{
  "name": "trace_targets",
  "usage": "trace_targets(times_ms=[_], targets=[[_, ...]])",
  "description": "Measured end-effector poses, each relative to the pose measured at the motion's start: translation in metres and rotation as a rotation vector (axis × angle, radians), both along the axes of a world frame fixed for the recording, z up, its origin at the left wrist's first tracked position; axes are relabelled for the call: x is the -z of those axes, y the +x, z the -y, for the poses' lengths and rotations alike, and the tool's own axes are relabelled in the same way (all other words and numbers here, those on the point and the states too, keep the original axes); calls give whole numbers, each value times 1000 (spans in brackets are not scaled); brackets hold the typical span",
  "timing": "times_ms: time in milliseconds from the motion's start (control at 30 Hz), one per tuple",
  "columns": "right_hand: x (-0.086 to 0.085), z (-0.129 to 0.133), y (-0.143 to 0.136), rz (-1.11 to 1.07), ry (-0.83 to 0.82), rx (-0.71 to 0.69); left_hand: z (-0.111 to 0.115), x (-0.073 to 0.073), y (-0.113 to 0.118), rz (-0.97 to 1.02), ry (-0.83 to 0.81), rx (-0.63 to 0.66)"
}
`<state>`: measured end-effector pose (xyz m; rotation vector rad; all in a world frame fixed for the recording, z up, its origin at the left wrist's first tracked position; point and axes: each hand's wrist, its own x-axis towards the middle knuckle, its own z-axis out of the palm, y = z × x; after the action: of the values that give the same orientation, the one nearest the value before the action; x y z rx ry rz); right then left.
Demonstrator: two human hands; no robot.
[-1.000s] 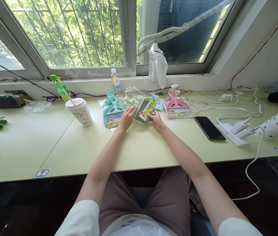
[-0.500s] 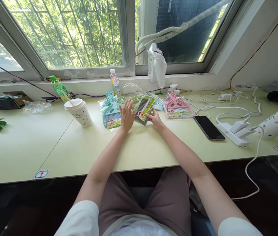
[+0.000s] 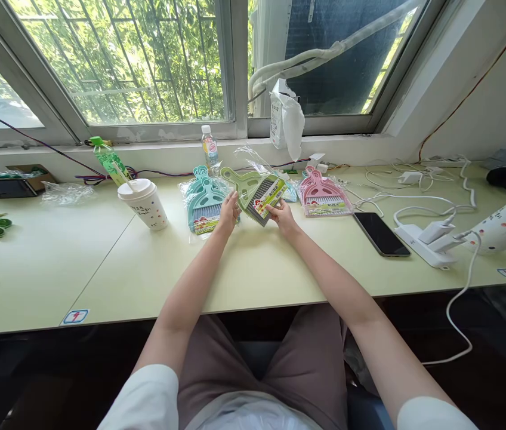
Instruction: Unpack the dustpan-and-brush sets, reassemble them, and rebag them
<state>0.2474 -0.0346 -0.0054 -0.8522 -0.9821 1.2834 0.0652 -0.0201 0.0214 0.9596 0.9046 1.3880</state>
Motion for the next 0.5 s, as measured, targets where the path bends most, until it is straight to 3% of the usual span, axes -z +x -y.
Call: trace_targets(times_ms=[133,300,500], targets=[[0,-1,1,39,-20,8,1,1,4,164,-71,17],[2,-1,-1,47,-44,34,1,9,3,115,-108,197],[2,0,-4,29,-46,86,5,12,6,41,-140,326]])
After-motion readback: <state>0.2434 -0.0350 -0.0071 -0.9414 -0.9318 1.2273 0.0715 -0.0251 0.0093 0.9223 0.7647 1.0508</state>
